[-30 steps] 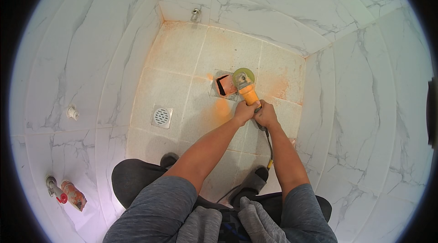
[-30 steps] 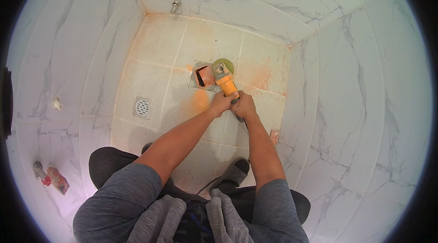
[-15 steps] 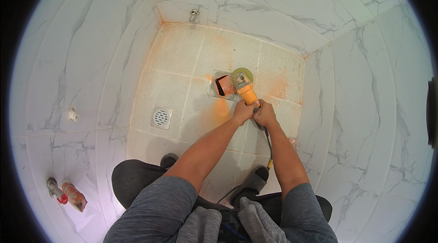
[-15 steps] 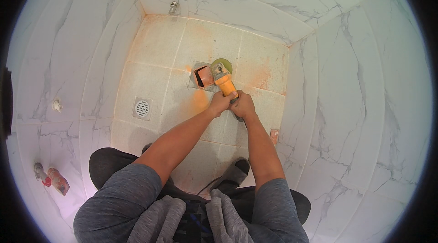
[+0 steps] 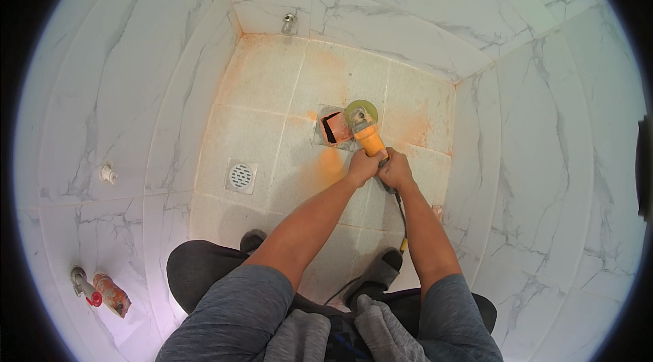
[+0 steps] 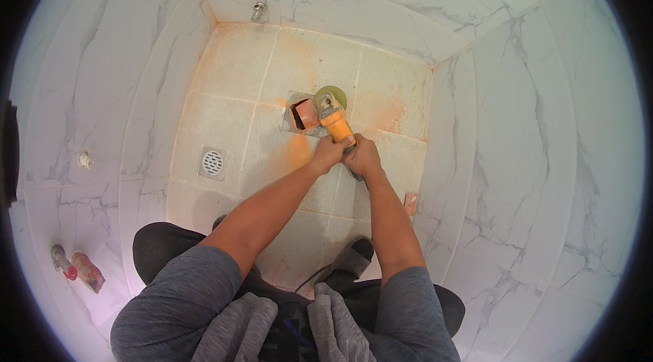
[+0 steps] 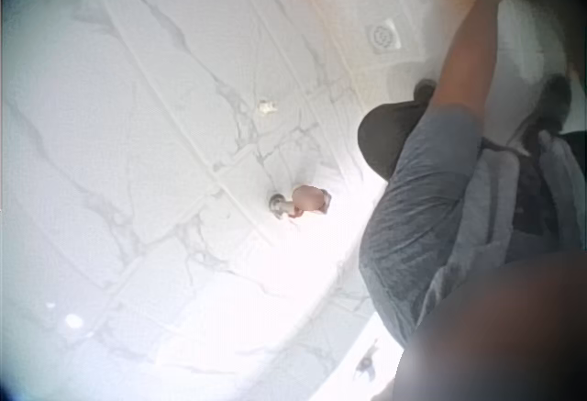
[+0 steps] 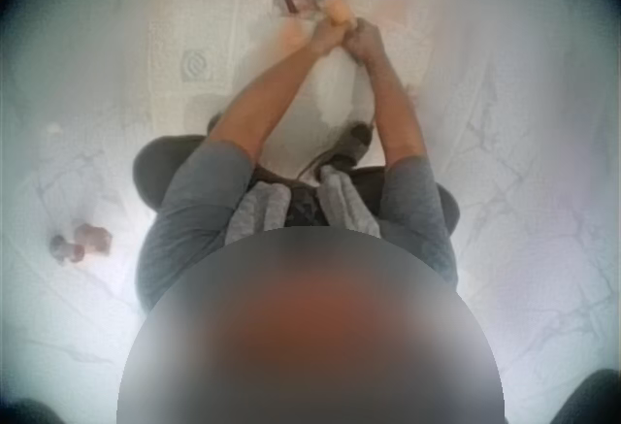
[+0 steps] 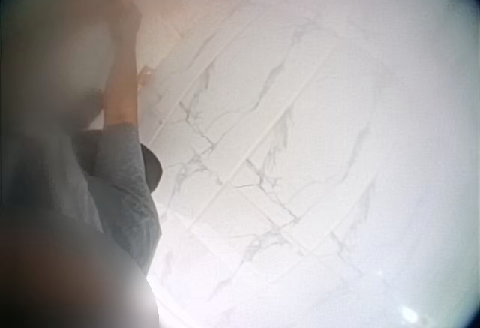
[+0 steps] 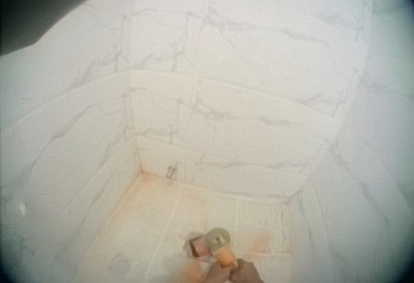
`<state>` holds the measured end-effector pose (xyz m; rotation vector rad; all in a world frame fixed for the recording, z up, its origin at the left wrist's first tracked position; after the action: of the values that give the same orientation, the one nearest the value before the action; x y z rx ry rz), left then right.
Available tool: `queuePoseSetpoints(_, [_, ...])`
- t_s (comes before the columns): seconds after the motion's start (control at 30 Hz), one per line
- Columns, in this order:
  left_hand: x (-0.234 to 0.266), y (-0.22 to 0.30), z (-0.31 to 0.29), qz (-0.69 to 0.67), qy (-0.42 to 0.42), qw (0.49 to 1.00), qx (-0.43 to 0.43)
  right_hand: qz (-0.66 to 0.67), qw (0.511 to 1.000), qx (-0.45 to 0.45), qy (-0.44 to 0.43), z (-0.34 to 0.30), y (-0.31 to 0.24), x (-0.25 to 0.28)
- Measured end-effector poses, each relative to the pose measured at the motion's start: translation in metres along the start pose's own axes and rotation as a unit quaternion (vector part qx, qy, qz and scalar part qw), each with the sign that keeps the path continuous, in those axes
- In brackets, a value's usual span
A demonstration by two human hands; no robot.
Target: The person uses an angle grinder to cut square holes in the tiled floor of a bathroom. They position the tool, cut along marked lines, and remove the cut tile pieces.
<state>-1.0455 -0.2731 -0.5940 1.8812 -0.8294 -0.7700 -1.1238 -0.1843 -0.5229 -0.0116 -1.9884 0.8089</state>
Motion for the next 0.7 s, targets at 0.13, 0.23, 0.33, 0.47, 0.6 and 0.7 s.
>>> queuePoseSetpoints(0.13, [0.0, 0.0, 0.001, 0.008, -0.011, 1.0, 0.002, -0.001, 1.0, -0.01, -0.006, 0.0, 0.001, -0.001])
queuePoseSetpoints(0.23, [-0.001, -0.004, 0.003, 0.001, -0.01, 1.0, 0.007, -0.001, 1.0, -0.009, -0.004, 0.0, 0.002, -0.002])
queuePoseSetpoints(0.33, [-0.001, -0.009, 0.005, 0.008, -0.002, 1.0, 0.015, 0.002, 1.0, 0.002, 0.006, 0.002, 0.002, -0.003])
queuePoseSetpoints(0.47, [-0.001, -0.01, 0.007, 0.008, 0.001, 1.0, -0.002, 0.0, 1.0, 0.007, 0.004, 0.003, 0.004, -0.005])
queuePoseSetpoints(0.6, [0.001, -0.007, 0.004, 0.006, -0.01, 1.0, 0.003, 0.004, 1.0, -0.008, 0.011, 0.002, 0.003, -0.005])
queuePoseSetpoints(0.7, [0.002, -0.002, 0.003, 0.004, -0.017, 1.0, -0.006, -0.004, 1.0, -0.007, 0.008, 0.002, 0.0, -0.004])
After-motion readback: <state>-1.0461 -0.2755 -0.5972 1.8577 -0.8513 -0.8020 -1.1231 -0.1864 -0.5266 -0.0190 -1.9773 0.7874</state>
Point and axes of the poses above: each hand's wrist, its own z-axis towards the middle knuckle, its own x-axis out of the back of the hand, y = z × x, the point moved 6 cm from there along z, towards the middle knuckle, and after that the axes turned 10 degrees about -x, right-handed, at the moved point
